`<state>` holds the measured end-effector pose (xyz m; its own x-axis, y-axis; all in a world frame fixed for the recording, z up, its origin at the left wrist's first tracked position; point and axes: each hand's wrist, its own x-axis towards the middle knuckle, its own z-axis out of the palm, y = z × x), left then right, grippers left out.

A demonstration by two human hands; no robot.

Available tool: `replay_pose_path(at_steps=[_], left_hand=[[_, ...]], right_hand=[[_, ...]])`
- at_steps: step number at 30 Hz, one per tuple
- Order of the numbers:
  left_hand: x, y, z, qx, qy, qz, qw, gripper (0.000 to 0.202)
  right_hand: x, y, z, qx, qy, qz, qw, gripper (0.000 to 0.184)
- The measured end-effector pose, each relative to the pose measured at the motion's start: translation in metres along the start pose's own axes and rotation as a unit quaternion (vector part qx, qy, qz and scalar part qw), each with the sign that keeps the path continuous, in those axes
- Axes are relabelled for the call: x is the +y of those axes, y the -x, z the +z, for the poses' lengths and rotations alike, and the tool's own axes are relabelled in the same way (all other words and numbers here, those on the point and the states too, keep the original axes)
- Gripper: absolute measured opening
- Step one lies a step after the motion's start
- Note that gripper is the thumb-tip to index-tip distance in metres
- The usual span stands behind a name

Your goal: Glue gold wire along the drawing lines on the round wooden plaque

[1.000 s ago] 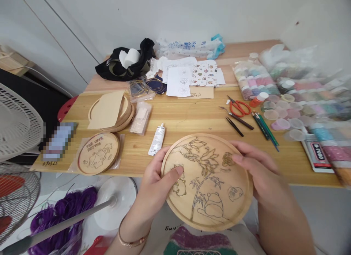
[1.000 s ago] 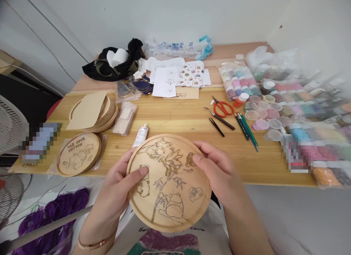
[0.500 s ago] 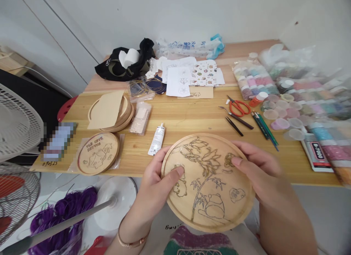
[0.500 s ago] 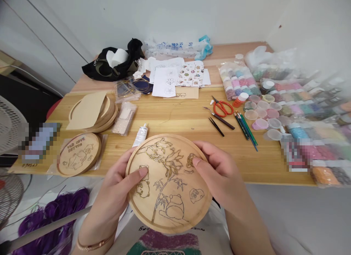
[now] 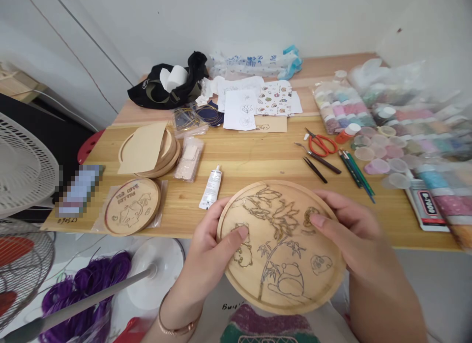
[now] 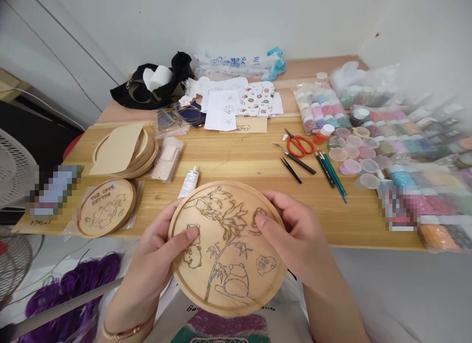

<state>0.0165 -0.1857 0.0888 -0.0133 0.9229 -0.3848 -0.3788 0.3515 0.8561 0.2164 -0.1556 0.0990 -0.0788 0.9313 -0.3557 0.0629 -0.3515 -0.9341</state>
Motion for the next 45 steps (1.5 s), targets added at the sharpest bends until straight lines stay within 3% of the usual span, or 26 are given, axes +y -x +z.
replay_pose_path(at_steps=[14, 20, 27, 32, 45], left_hand=[[0.0001, 0.0024, 0.0004, 0.009, -0.003, -0.007, 1.0, 0.042], [0.0003, 0.0025, 0.001, 0.009, -0.01, -0.008, 1.0, 0.043], [-0.001, 0.0011, -0.003, -0.018, -0.012, 0.002, 1.0, 0.043], [0.0, 0.0025, -0.0022, -0.014, -0.023, -0.007, 1.0, 0.046], [-0.0006, 0.0041, -0.0019, -0.019, -0.02, 0.012, 1.0, 0.051]], right_hand=[[0.0019, -0.001, -0.0025, -0.027, 0.017, 0.002, 0.999, 0.032], [0.0006, -0.0003, 0.0007, -0.01, -0.005, 0.021, 1.0, 0.027], [0.0078, -0.0048, -0.0002, -0.026, -0.041, 0.005, 0.999, 0.032], [0.0062, -0.0042, 0.0005, -0.006, -0.01, 0.009, 1.0, 0.034], [0.0022, -0.003, -0.0038, -0.035, 0.005, 0.013, 0.999, 0.038]])
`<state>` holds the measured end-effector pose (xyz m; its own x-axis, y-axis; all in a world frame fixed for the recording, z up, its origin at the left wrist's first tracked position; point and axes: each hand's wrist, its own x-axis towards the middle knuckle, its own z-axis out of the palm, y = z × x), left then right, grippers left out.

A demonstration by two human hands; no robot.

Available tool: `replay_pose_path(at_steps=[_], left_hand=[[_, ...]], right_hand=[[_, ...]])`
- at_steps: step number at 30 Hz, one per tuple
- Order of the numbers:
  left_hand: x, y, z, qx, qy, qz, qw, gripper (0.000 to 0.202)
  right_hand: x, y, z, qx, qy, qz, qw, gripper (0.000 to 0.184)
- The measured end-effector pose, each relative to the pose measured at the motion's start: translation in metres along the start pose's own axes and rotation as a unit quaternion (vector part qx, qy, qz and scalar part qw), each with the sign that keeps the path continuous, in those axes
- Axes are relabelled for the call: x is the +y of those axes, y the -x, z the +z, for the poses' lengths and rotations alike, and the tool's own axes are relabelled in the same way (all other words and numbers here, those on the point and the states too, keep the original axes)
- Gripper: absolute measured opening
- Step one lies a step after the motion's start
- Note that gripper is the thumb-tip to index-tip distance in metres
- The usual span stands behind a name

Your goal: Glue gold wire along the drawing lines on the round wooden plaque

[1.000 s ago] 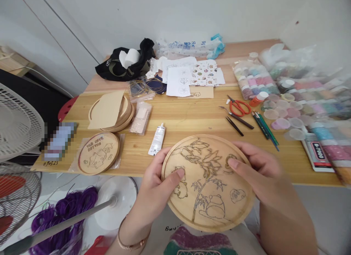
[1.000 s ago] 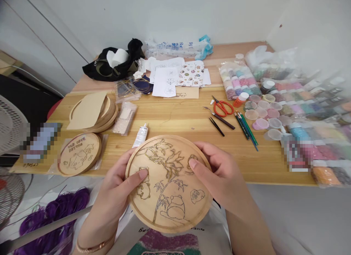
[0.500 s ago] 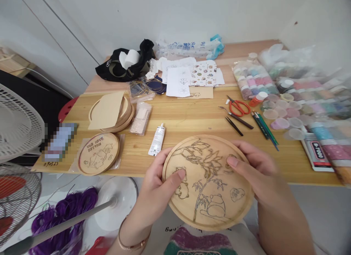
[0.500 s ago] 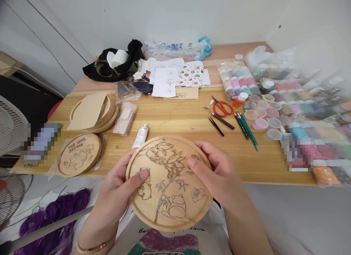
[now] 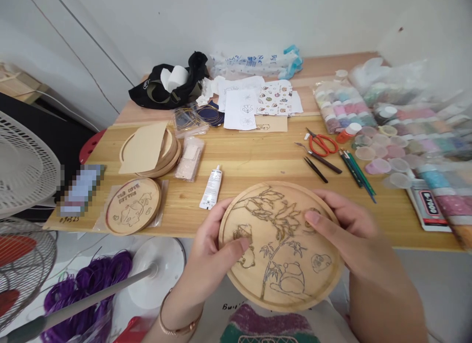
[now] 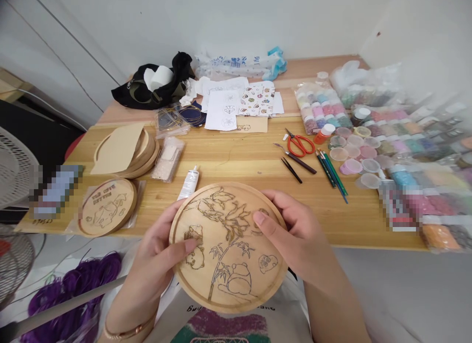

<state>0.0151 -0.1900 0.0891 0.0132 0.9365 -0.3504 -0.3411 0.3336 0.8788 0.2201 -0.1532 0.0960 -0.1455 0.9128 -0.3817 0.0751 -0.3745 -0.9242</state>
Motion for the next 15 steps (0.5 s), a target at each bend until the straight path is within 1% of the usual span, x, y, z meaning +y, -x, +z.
replay_pose_path(at_steps=[3, 6, 9, 15], left_hand=[[0.0007, -0.0003, -0.0007, -0.007, 0.0, -0.001, 1.0, 0.05], [0.0014, -0.0008, -0.001, -0.013, -0.002, -0.004, 1.0, 0.049], [0.0012, -0.0015, -0.0004, -0.01, -0.014, 0.003, 1.0, 0.047], [0.0008, -0.0021, 0.0023, 0.002, -0.026, 0.006, 1.0, 0.045]], right_hand=[[-0.001, 0.0005, -0.0002, 0.007, -0.019, 0.003, 1.0, 0.037], [-0.0024, 0.0013, -0.001, 0.006, -0.011, 0.005, 1.0, 0.038], [-0.0028, 0.0025, -0.0011, 0.01, 0.0, 0.0, 1.0, 0.037], [-0.0026, 0.0042, 0.0012, 0.026, -0.014, 0.005, 1.0, 0.031]])
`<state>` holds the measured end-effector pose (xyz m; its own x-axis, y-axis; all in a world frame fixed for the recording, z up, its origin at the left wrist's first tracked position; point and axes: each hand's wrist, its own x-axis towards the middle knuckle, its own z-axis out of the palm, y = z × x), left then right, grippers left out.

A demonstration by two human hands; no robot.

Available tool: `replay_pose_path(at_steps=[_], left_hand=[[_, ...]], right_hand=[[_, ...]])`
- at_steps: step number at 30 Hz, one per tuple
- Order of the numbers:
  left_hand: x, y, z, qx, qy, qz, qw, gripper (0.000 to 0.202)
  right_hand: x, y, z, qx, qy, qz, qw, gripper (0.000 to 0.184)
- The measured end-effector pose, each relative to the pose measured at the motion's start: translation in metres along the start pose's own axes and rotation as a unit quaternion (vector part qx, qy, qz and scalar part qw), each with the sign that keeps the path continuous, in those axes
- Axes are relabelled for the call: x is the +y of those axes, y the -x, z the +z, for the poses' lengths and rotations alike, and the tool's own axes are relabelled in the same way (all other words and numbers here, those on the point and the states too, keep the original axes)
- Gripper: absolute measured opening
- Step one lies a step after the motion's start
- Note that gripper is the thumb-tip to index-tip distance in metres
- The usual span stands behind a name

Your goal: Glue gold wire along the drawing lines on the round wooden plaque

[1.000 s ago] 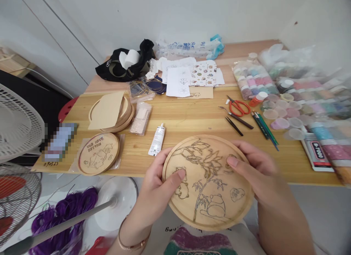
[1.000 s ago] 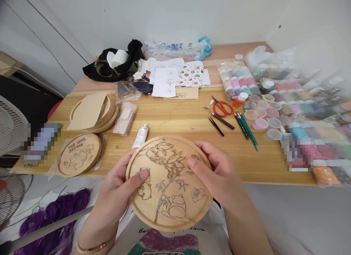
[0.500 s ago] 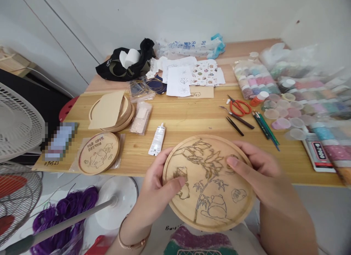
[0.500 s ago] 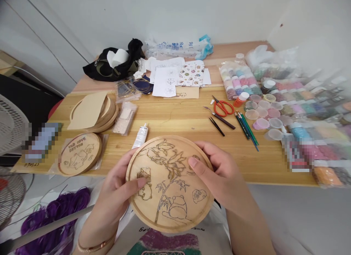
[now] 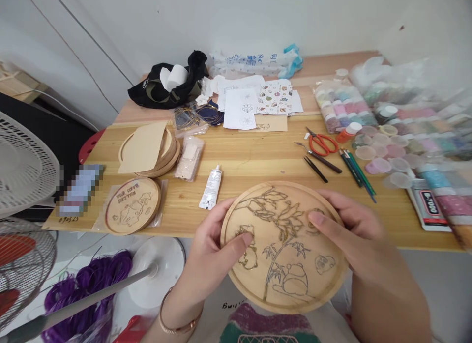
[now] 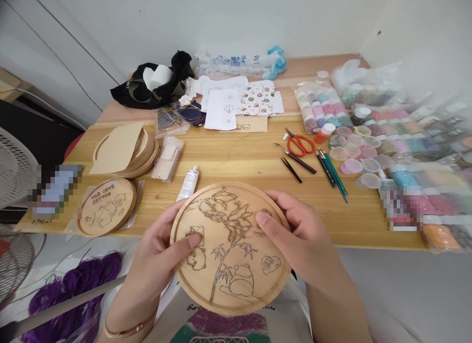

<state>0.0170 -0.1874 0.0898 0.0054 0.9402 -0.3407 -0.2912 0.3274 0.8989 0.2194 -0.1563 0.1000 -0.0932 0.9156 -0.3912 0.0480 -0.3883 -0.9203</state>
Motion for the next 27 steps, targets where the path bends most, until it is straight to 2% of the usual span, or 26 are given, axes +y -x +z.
replay_pose_path(at_steps=[3, 10, 27], left_hand=[[-0.0006, -0.0006, -0.0006, -0.003, -0.003, 0.005, 1.0, 0.046], [-0.0047, -0.0039, -0.0077, -0.058, -0.029, 0.036, 0.997, 0.045], [-0.0079, -0.0062, -0.0049, -0.047, -0.007, 0.014, 0.999, 0.046]], right_hand=[[0.0003, -0.0008, -0.001, -0.005, 0.005, 0.002, 1.0, 0.033], [0.0022, -0.002, -0.0053, -0.022, 0.048, -0.027, 0.998, 0.037], [0.0056, -0.0062, -0.0091, -0.027, 0.041, -0.006, 0.999, 0.038]])
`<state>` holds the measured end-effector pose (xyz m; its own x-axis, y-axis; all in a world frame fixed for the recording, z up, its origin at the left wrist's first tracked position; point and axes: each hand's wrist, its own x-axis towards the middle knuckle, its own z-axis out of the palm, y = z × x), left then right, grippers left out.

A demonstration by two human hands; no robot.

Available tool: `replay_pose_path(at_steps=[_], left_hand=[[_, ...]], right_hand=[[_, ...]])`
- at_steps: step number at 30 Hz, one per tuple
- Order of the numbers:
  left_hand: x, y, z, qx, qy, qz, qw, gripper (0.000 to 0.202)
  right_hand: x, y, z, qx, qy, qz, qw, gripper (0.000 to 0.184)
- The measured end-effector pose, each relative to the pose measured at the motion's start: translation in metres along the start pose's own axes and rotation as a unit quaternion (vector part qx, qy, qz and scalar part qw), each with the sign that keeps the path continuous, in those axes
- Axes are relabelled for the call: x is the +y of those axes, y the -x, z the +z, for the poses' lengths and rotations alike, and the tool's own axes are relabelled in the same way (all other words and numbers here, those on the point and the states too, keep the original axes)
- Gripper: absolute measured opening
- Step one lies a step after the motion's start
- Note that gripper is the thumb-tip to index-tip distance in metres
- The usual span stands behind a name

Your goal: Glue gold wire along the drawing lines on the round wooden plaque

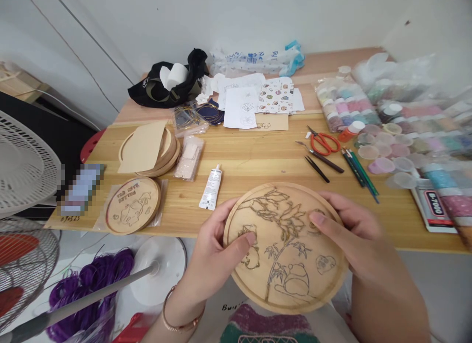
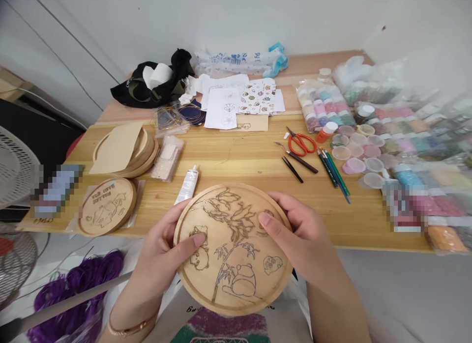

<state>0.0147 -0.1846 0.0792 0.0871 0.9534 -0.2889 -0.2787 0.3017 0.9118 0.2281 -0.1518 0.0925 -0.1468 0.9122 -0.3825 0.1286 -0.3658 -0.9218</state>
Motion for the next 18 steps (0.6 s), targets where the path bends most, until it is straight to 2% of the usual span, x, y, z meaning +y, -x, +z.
replay_pose_path(at_steps=[6, 13, 18], left_hand=[[-0.0047, 0.0004, -0.0038, 0.003, 0.038, -0.006, 0.999, 0.034], [-0.0044, 0.0014, -0.0027, 0.003, -0.015, 0.006, 1.0, 0.036], [-0.0047, 0.0007, -0.0025, -0.001, -0.012, 0.015, 1.0, 0.035]], right_hand=[[0.0017, -0.0002, 0.0018, 0.012, -0.03, 0.012, 0.999, 0.036], [0.0001, 0.0004, 0.0027, 0.013, -0.045, 0.029, 0.998, 0.036], [0.0016, -0.0001, 0.0024, 0.017, -0.055, 0.036, 0.998, 0.035]])
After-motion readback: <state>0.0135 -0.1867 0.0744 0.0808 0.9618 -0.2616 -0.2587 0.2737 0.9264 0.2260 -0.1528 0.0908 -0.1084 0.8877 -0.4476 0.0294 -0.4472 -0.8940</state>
